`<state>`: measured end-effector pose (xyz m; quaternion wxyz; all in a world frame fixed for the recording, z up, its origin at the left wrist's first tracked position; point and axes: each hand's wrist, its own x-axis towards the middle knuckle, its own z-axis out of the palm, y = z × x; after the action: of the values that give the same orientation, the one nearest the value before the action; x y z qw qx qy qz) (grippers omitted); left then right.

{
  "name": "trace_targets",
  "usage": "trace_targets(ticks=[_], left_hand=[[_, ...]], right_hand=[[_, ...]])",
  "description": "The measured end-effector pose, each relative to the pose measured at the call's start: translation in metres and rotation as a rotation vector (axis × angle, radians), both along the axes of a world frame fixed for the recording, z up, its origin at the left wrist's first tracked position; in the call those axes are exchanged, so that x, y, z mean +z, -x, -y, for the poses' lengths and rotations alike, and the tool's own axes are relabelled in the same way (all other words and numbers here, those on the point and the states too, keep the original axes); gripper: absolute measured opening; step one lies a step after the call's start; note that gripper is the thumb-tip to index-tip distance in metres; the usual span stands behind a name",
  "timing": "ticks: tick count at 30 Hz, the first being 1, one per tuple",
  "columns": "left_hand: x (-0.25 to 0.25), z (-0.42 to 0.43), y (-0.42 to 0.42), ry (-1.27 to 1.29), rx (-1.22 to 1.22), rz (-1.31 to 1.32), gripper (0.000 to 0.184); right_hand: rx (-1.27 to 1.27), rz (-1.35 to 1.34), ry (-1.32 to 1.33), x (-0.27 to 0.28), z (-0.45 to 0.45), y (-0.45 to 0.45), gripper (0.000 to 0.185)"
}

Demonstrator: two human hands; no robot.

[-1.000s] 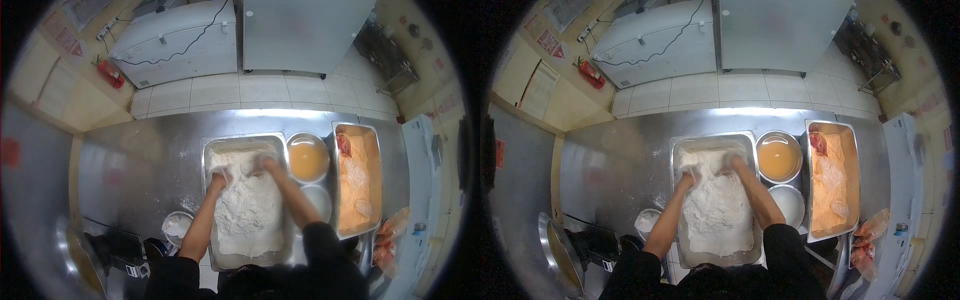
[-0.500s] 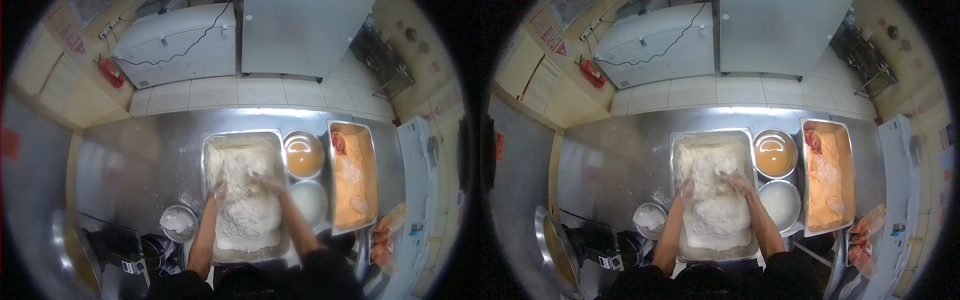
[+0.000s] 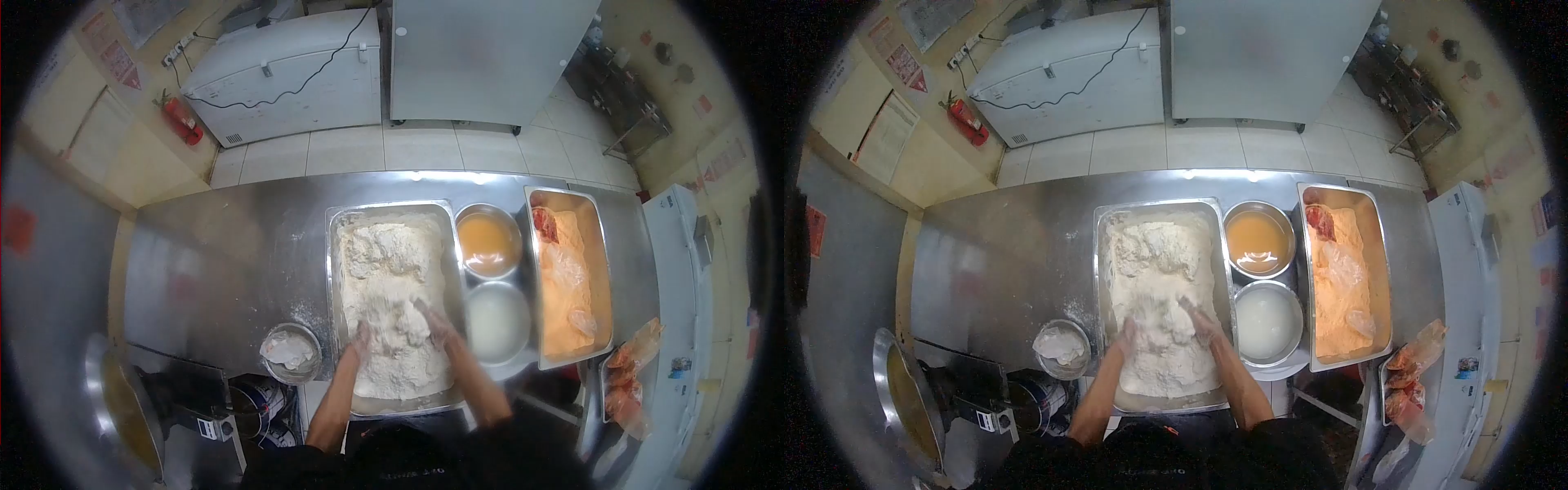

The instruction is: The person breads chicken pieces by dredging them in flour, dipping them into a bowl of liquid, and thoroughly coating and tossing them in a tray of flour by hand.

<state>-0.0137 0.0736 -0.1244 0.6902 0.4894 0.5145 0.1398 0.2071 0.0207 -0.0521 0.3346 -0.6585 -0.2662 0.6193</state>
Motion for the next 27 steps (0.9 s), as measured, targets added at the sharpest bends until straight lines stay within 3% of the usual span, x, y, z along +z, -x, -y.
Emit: trace_targets(ticks=[2, 3, 4, 6, 7, 9, 10, 12, 13, 15, 16, 17, 18, 19, 20, 21, 23, 24, 25, 26, 27], left_hand=[[0.033, -0.027, -0.004, 0.023, 0.009, 0.152, 0.053], [0.052, -0.037, -0.006, 0.002, -0.011, 0.208, 0.053], [0.07, -0.045, -0.005, -0.028, -0.046, 0.235, 0.053], [0.088, -0.051, 0.0, -0.084, -0.12, 0.204, 0.052], [0.083, -0.043, 0.006, -0.1, -0.15, 0.124, 0.052], [0.033, -0.023, 0.026, 0.088, -0.164, -0.074, 0.04], [0.006, 0.0, 0.043, -0.007, -0.223, -0.056, 0.034], [-0.019, 0.051, 0.046, -0.198, -0.43, -0.329, 0.035], [-0.025, 0.072, 0.041, -0.272, -0.523, -0.456, 0.036], [-0.028, 0.089, 0.03, -0.338, -0.615, -0.548, 0.038], [-0.028, 0.088, 0.023, -0.344, -0.618, -0.537, 0.039], [-0.028, 0.083, 0.019, -0.334, -0.609, -0.494, 0.04], [-0.007, 0.078, 0.017, -0.327, -0.53, -0.346, 0.042], [0.003, 0.074, 0.007, -0.045, -0.198, -0.186, 0.042], [0.013, 0.07, -0.003, 0.179, 0.184, -0.01, 0.042], [0.02, 0.051, -0.006, 0.28, 0.254, 0.137, 0.043], [0.036, 0.019, -0.005, 0.311, 0.182, 0.255, 0.045], [0.042, 0.01, -0.003, 0.296, 0.133, 0.255, 0.047], [0.043, 0.001, 0.003, 0.278, 0.08, 0.242, 0.048], [0.042, -0.001, 0.011, 0.257, 0.028, 0.202, 0.05], [0.036, 0.002, 0.021, 0.23, -0.032, 0.126, 0.051]], right_hand=[[-0.214, -0.565, -0.016, 0.02, -0.024, -0.014, 0.058], [-0.216, -0.569, -0.007, 0.037, -0.029, -0.021, 0.058], [0.035, -0.075, -0.419, 0.058, -0.031, -0.029, 0.066], [0.284, 0.436, -0.801, 0.043, -0.023, -0.047, 0.073], [0.391, 0.251, -0.494, -0.003, -0.021, -0.061, 0.075], [0.494, 0.069, -0.188, -0.029, -0.007, -0.059, 0.077], [0.64, 0.356, -0.073, -0.031, 0.018, -0.039, 0.081], [0.9, 0.937, 0.173, -0.028, 0.054, 0.0, 0.089], [0.902, 0.939, 0.174, -0.005, 0.056, 0.013, 0.089], [0.298, 0.69, 0.363, 0.059, 0.066, 0.041, 0.097], [0.298, 0.689, 0.364, 0.044, 0.068, 0.043, 0.097], [0.131, 0.434, 0.314, 0.019, 0.068, 0.045, 0.096], [-0.033, 0.178, 0.259, 0.006, 0.069, 0.046, 0.094], [-0.033, 0.182, 0.255, 0.005, 0.065, 0.042, 0.094], [-0.073, -0.133, -0.024, 0.007, 0.053, 0.035, 0.093], [-0.109, -0.45, -0.301, 0.01, 0.04, 0.028, 0.092], [0.234, 0.123, -1.191, 0.018, 0.023, -0.001, 0.079], [0.228, 0.116, -1.181, 0.034, 0.024, 0.0, 0.079], [0.058, -0.21, -0.644, 0.059, 0.025, 0.001, 0.067], [-0.347, -0.532, -0.143, 0.085, 0.026, 0.003, 0.056], [-0.132, -0.219, -0.013, 0.062, 0.03, -0.008, 0.052]])
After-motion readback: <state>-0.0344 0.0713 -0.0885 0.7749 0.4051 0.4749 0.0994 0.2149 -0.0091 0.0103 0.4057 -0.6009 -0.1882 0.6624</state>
